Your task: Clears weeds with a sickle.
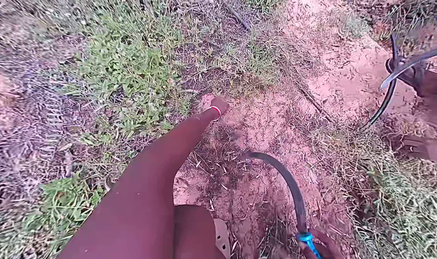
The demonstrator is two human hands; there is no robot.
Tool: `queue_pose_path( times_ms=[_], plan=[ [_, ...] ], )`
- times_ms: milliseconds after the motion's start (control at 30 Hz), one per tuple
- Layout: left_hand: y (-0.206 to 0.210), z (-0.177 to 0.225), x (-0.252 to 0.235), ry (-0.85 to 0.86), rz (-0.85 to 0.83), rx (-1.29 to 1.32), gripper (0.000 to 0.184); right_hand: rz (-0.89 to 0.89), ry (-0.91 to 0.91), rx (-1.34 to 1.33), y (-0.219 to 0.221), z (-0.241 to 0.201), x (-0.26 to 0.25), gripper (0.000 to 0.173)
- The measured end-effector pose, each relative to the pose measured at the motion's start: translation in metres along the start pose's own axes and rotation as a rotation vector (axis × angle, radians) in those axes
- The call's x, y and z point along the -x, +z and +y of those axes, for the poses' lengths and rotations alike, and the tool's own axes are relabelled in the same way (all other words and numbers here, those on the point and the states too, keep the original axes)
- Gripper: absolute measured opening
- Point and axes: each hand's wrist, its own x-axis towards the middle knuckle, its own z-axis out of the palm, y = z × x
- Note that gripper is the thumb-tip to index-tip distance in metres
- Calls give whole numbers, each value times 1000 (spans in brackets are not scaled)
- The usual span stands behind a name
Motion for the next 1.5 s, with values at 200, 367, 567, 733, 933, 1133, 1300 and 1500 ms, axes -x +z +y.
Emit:
queue_pose_path(
  times_ms=[200, 367, 567, 733, 933, 1133, 1300, 1500],
  plan=[
    [-51, -12, 14, -30, 111, -228, 53, 89, 18, -79, 57, -14, -23, 48],
    [-95, -38, 31, -84, -55, -696, 35, 107, -56, -436, 184, -62, -72, 49],
    [-121, -60, 46, 17, -140, -690, 32, -41, -146, -335, 242, -131, -107, 49],
    [-119, -55, 51, -73, -61, -352, 30, -129, -193, -3, 247, -175, -144, 51],
    [-152, -66, 40, 10, 92, -406, 36, -199, -237, 255, 248, -171, -174, 52],
    [-168, -61, 54, 7, 224, -439, 35, -204, -172, 214, 217, -87, -104, 55],
    [-169, -59, 69, 35, 142, -575, 36, -38, -174, -4, 198, -12, -46, 51],
    [-150, -33, 88, 80, 24, -721, 35, -17, -187, -73, 188, -13, -48, 49]
  ],
)
